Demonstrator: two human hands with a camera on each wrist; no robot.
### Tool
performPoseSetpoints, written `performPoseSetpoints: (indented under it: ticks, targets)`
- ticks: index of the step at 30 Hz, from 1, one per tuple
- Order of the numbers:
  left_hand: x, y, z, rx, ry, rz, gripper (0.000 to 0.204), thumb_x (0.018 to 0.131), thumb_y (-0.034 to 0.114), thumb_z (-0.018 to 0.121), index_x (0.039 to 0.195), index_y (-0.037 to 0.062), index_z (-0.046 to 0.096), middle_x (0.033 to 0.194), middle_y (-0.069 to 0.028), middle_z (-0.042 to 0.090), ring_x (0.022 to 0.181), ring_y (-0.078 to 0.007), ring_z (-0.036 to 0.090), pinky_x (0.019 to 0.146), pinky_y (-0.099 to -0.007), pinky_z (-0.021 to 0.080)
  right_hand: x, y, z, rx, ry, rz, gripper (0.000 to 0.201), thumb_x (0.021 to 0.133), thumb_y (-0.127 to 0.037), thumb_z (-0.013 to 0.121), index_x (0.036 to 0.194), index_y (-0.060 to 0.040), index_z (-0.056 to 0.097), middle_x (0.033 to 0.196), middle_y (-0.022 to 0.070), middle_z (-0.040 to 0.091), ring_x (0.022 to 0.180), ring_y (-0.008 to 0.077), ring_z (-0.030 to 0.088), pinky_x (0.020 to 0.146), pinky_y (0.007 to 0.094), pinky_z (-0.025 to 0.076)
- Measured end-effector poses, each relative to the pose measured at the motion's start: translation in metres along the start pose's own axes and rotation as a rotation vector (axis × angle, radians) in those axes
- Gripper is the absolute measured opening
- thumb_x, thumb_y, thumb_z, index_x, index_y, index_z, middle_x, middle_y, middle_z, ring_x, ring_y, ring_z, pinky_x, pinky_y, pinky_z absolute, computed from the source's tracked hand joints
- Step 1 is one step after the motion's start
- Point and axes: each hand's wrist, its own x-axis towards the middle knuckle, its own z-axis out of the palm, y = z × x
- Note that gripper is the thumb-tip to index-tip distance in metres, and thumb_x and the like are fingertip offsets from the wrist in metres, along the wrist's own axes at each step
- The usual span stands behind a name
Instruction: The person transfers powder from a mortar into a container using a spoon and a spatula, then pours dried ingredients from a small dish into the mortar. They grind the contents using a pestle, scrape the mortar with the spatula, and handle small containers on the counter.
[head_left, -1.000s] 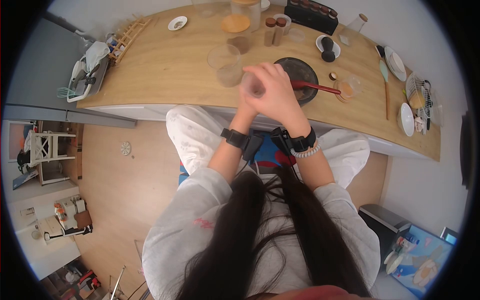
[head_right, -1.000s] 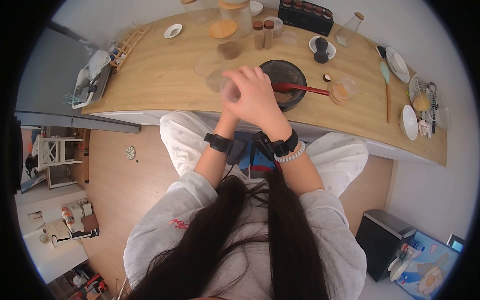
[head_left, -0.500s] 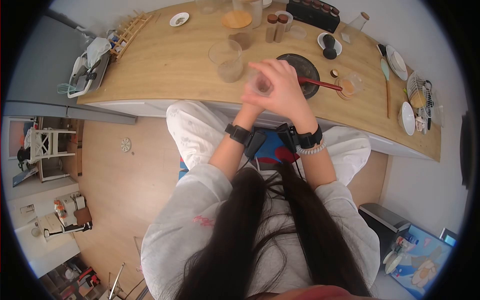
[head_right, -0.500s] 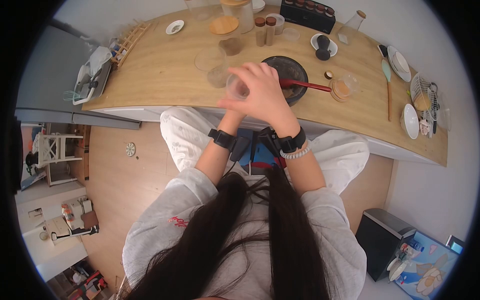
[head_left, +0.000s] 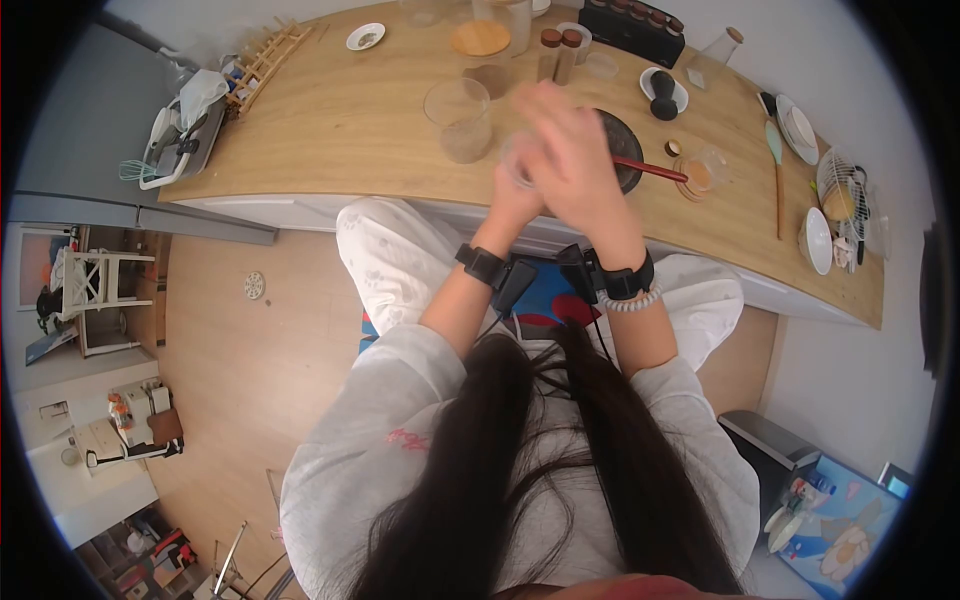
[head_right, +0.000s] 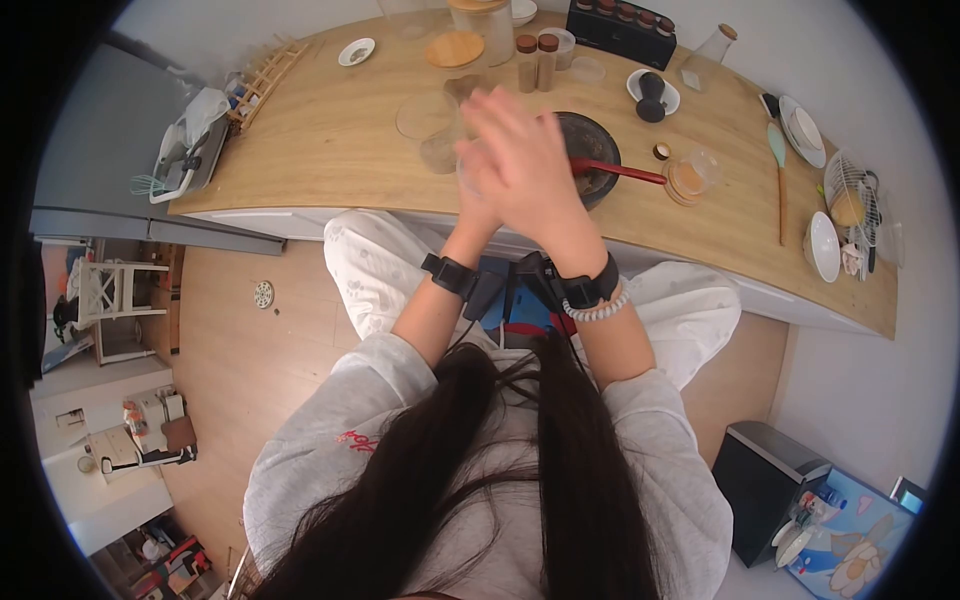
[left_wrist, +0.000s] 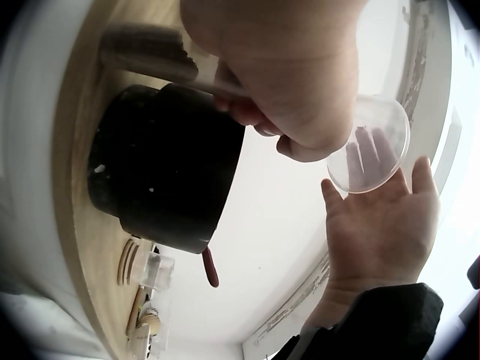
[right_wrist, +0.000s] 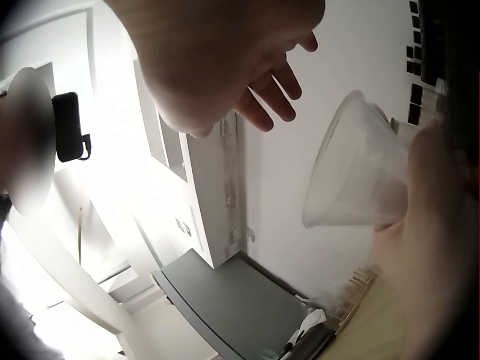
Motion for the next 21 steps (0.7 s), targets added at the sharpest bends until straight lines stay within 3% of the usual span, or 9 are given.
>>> performPoseSetpoints:
  ticks: [1,4,21]
  targets:
    - [0.002,0.003,0.001,0.126,0.007,0.137,0.028,0.076,0.01,0.069,0.096,0.005,0.051,0.093,-0.0082,0.057,0.085,-0.0143,0.056,0.072,-0.0311,0.046,-0.005,0.0,0.008,-0.119,-0.221,0.025,0.037,0.088,-0.034,0.051,0.109,-0.0054,0.059,0.115,0.0115,0.058,0.113,0.0306,0.049,0.096,0.0492,0.033]
    - [0.003,0.003,-0.006,0.111,0.018,0.143,0.029,0.076,0.01,0.069,0.097,0.0051,0.05,0.093,-0.0084,0.057,0.085,-0.0144,0.056,0.072,-0.0311,0.046,-0.003,0.0,0.01,-0.067,-0.197,0.058,0.035,0.088,-0.032,0.051,0.109,-0.005,0.06,0.115,0.0111,0.058,0.115,0.0292,0.049,0.098,0.0523,0.032]
    - [-0.004,0.022,0.001,-0.013,0.075,0.16,0.038,0.075,0.012,0.071,0.102,0.006,0.045,0.097,-0.0095,0.055,0.086,-0.0152,0.055,0.074,-0.0315,0.046,-0.007,0.002,0.011,-0.101,-0.161,0.054,0.035,0.084,-0.032,0.056,0.109,-0.0079,0.061,0.114,0.0076,0.06,0.114,0.0261,0.05,0.096,0.0507,0.032]
